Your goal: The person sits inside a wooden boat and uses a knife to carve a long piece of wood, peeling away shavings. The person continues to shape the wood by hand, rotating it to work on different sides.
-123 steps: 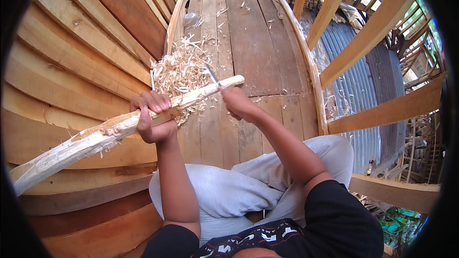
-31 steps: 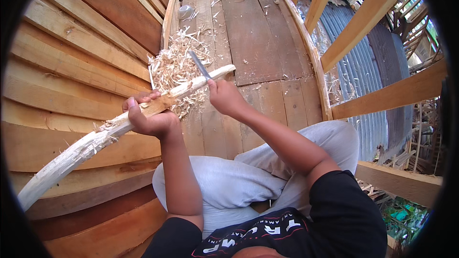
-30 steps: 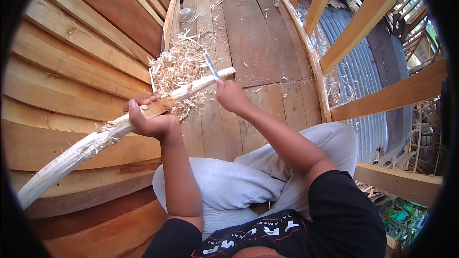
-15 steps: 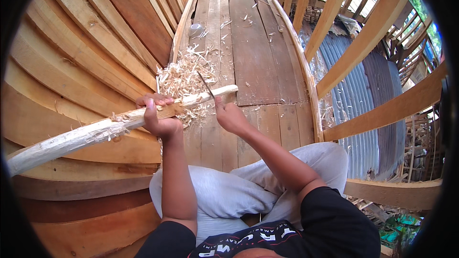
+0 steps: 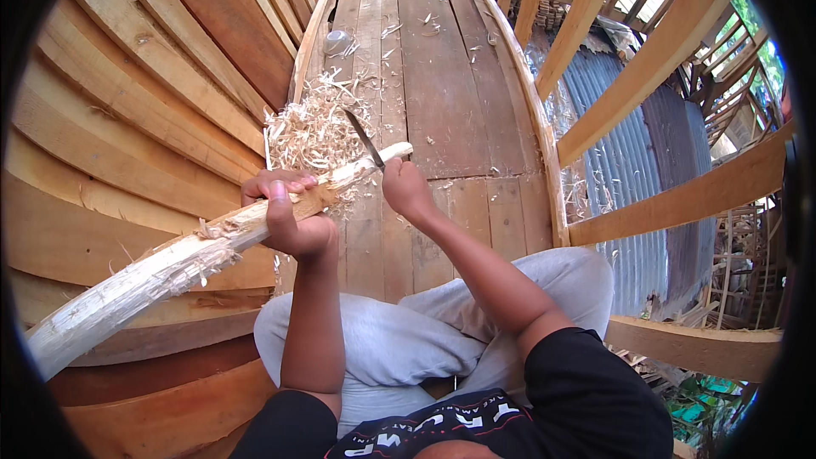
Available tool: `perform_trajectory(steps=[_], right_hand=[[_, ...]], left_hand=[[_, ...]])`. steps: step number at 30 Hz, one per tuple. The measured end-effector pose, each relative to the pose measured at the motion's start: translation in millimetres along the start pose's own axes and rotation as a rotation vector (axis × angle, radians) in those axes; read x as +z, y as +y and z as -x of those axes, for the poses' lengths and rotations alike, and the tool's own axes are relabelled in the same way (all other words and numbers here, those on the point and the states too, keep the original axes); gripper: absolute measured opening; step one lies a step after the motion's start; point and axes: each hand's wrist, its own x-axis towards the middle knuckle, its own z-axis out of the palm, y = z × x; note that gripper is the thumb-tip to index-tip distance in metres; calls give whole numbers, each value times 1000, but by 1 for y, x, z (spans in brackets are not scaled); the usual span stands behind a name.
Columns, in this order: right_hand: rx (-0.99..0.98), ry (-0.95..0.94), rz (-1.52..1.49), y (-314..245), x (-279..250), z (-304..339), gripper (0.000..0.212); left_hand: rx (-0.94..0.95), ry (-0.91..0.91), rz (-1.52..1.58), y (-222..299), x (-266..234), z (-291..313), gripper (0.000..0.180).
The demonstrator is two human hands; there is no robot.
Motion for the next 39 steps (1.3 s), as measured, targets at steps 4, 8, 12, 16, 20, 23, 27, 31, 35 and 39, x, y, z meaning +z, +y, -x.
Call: perform_trajectory(steps=[4,8,12,16,20,23,27,31,35,39], right_hand=[[-31,3,114,-29,-4,25,58],[-158,48,220,-24,-6,28,56],[-162,89,287,-12,-3,16,55],[-198,121,353,-19,1,22,55],[-114,144,387,1,-2,3,57],[-176,72,400,-20,-4,19,59],[-105,196,389,23,-2,-7,58],[-112,129,338,-6,-4,7,60],[-177,185,296,-7,-1,5,59],[-148,112,340,-8,-1,11,59]], left_hand=[[-31,172,-44,5,-9,-4,17],[-30,166,-78,1,-2,-5,18],[-90,305,-49,5,-1,-11,17],[-63,285,-91,6,0,-7,18],[-85,324,-34,5,-3,-13,17],[-69,274,-88,8,-4,-6,17],[-97,238,-87,5,2,-3,17],[-24,211,-81,8,1,-4,17],[2,179,-89,3,5,-1,17],[-62,287,-98,3,-8,-13,18]])
